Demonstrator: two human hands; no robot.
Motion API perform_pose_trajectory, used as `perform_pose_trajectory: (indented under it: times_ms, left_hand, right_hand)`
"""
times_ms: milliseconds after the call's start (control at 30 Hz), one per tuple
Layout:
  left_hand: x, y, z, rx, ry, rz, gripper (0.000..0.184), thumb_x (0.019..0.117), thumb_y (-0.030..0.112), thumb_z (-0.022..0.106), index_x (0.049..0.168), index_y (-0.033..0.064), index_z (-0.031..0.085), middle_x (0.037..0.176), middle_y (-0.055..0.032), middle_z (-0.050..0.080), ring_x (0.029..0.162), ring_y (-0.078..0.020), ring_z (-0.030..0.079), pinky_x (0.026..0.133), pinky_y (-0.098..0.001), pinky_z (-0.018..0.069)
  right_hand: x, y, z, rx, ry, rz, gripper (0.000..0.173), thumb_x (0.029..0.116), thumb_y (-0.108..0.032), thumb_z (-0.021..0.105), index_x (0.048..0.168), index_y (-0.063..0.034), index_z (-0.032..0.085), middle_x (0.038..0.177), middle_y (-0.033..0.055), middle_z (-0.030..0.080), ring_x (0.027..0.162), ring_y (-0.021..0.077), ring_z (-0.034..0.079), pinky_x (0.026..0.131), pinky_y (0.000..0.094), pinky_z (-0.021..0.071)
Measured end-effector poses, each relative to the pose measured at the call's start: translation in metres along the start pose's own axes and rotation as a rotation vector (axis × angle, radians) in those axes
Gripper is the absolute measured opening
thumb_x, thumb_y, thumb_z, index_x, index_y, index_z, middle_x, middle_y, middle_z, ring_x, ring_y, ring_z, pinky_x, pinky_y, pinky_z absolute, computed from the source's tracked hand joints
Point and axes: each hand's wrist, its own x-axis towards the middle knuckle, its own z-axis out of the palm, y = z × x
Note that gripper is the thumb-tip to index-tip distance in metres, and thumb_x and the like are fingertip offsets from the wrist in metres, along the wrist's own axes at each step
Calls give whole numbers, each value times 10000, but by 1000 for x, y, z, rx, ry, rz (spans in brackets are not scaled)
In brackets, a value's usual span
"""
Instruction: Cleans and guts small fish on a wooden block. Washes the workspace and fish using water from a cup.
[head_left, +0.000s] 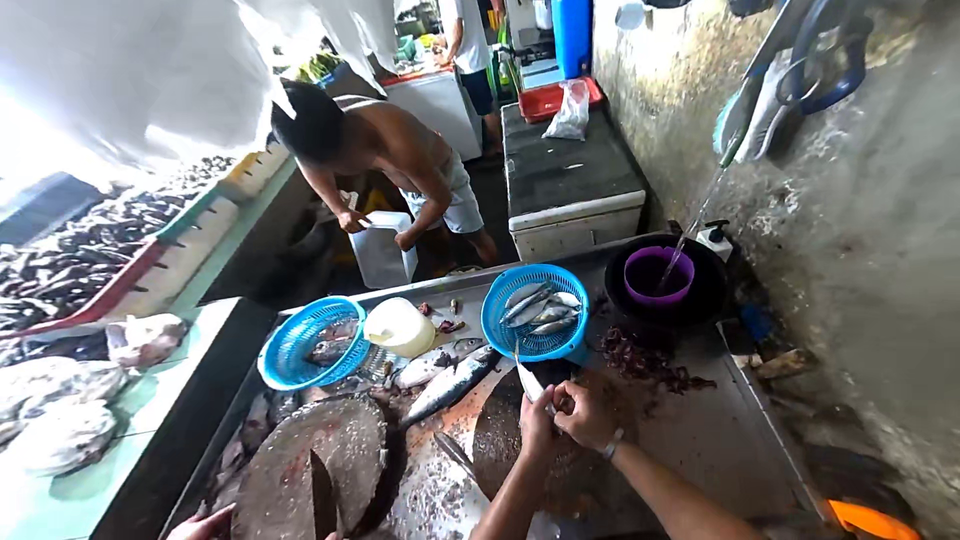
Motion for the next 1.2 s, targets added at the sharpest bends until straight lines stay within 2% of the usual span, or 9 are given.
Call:
perform_pose_trajectory:
  times_ms: [200, 300, 500, 567, 667, 767, 900, 1000, 1200]
  left_hand:
    - [-4, 1, -7, 39, 36, 41, 440, 982, 94, 619, 1382, 20, 452, 998, -172, 667, 797, -236, 681, 685, -414, 593]
    - [0, -1, -13, 70, 25, 118, 619, 956, 79, 656, 1499, 44, 360, 1154, -194, 654, 927, -253, 690, 777, -429, 604]
    - [0, -3, -19, 70, -22, 159, 741, 949, 48, 669, 1559, 69, 247, 1180, -201, 640, 929, -254, 698, 779, -423, 615]
    - [-1, -4, -19, 85, -17, 155, 723, 949, 49, 669, 1544, 65, 260, 1123, -194, 650, 878, -243, 697, 742, -403, 610]
    - [0, -4, -22, 118, 13, 144, 703, 950, 59, 666, 1533, 54, 274, 1138, -187, 634, 881, -223, 679, 734, -382, 593]
    - [5, -2, -30, 186, 61, 119, 636, 963, 110, 681, 1489, 40, 331, 1097, -177, 652, 807, -207, 677, 653, -360, 583]
    - [11, 0, -39, 225, 71, 93, 553, 980, 139, 667, 1426, 21, 363, 957, -145, 636, 689, -173, 628, 591, -326, 548]
    - [15, 6, -39, 270, 59, 126, 535, 996, 149, 647, 1420, -4, 359, 1017, -172, 656, 835, -210, 683, 734, -373, 594]
    - [32, 13, -40, 411, 73, 261, 484, 1005, 257, 643, 1378, 36, 429, 998, -138, 679, 882, -224, 687, 801, -431, 589]
  right_hand:
    - [1, 14, 11, 75, 64, 171, 138, 814, -66, 704, 934, 3, 701, 866, 90, 695, 782, 166, 663, 741, 378, 572]
    - [-1, 16, 12, -42, -24, 151, 199, 825, -192, 737, 970, -58, 763, 930, 65, 744, 845, 159, 705, 818, 400, 598]
    - [5, 18, 16, 124, -153, 306, 287, 869, -213, 770, 1085, -29, 726, 958, 126, 742, 768, 222, 737, 718, 442, 649]
    - [9, 21, 20, -16, -165, 271, 321, 874, -235, 754, 1131, -47, 717, 1007, 113, 736, 849, 200, 729, 792, 432, 629]
    - [12, 11, 29, -283, -214, 205, 393, 969, -281, 666, 1288, -52, 667, 1217, 136, 712, 1154, 235, 674, 1060, 454, 513]
    - [11, 14, 42, -363, -226, 121, 381, 1027, -254, 580, 1298, 7, 639, 1236, 186, 697, 1196, 276, 657, 1097, 445, 484]
    - [13, 9, 51, -466, -231, 172, 378, 1058, -257, 516, 1301, 3, 645, 1222, 204, 701, 1194, 328, 661, 1073, 501, 495]
    - [13, -6, 57, -564, -155, 212, 354, 1053, -203, 483, 1308, -27, 654, 1267, 181, 694, 1197, 333, 664, 1041, 532, 517]
    - [26, -35, 56, -861, -147, 146, 280, 1016, -69, 497, 1213, -8, 687, 1384, 180, 606, 1053, 393, 692, 871, 598, 567]
